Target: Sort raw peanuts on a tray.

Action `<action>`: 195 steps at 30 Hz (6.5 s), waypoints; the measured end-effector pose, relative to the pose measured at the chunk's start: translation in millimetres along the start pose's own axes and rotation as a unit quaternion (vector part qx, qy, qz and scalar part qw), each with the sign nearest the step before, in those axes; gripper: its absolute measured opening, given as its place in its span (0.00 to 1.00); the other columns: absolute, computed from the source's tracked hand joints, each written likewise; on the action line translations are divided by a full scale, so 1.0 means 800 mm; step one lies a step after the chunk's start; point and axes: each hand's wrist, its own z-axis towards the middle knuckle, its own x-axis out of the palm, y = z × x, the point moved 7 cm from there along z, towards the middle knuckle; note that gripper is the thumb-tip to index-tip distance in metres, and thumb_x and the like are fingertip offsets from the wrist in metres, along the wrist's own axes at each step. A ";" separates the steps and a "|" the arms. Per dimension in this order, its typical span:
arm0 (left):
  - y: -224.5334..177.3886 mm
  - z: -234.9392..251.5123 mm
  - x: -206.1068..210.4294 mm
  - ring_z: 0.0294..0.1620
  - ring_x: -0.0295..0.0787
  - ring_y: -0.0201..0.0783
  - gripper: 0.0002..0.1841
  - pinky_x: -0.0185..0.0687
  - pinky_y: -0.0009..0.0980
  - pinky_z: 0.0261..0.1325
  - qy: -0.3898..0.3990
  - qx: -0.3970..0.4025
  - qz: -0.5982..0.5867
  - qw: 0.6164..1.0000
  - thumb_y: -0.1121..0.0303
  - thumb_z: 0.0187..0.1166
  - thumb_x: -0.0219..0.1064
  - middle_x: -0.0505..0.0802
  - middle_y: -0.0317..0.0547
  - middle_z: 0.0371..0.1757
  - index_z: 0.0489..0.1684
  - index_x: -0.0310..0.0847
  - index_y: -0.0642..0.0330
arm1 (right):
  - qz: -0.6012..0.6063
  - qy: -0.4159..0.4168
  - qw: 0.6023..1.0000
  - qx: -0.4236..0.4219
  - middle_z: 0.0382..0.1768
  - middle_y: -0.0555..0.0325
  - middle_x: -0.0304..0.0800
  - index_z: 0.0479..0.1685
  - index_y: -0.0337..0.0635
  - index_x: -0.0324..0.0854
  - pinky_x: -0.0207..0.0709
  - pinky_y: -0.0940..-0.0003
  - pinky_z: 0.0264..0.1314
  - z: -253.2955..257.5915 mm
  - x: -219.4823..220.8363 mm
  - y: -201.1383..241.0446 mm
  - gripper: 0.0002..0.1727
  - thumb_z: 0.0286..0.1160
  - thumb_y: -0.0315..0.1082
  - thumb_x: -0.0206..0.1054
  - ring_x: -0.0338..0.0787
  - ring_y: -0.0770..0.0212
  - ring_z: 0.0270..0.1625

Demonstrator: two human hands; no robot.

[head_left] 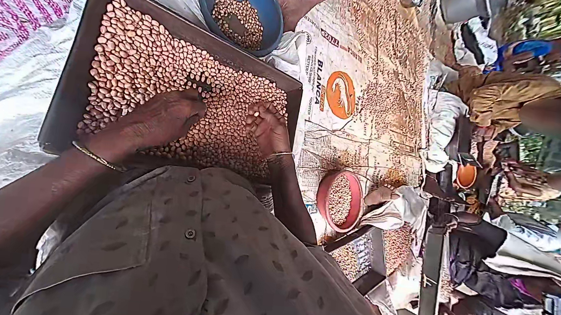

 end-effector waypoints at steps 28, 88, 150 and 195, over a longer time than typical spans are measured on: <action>0.063 0.019 -0.003 0.42 0.90 0.48 0.09 0.85 0.51 0.53 -0.142 -0.175 -0.235 0.946 0.76 0.87 0.59 0.92 0.59 0.45 0.51 0.85 0.69 | -0.546 0.128 0.825 -0.071 0.42 0.43 0.93 0.54 0.32 0.87 0.85 0.52 0.51 0.018 0.072 -0.023 0.13 0.85 0.29 0.59 0.92 0.51 0.43; 0.183 -0.097 -0.097 0.35 0.88 0.29 0.12 0.84 0.22 0.44 -0.514 -0.266 -0.629 0.520 0.83 0.79 0.52 0.93 0.39 0.40 0.39 0.81 0.58 | -0.752 0.058 0.623 -0.206 0.75 0.43 0.81 0.59 0.37 0.88 0.86 0.45 0.59 0.021 0.136 0.021 0.13 0.81 0.31 0.66 0.88 0.41 0.67; 0.188 -0.091 -0.095 0.29 0.85 0.27 0.12 0.83 0.22 0.38 -0.510 -0.251 -0.658 0.493 0.83 0.80 0.51 0.91 0.37 0.34 0.35 0.78 0.58 | -0.670 0.237 0.623 -0.327 0.53 0.42 0.93 0.47 0.37 0.93 0.89 0.49 0.41 0.068 0.292 -0.106 0.09 0.76 0.29 0.69 0.96 0.45 0.45; 0.185 -0.090 -0.105 0.29 0.87 0.25 0.15 0.83 0.20 0.38 -0.537 -0.238 -0.603 0.539 0.85 0.78 0.52 0.92 0.34 0.30 0.29 0.80 0.57 | -0.651 0.256 0.673 -0.240 0.46 0.45 0.93 0.47 0.38 0.92 0.85 0.47 0.51 0.083 0.267 -0.091 0.09 0.79 0.29 0.67 0.93 0.46 0.51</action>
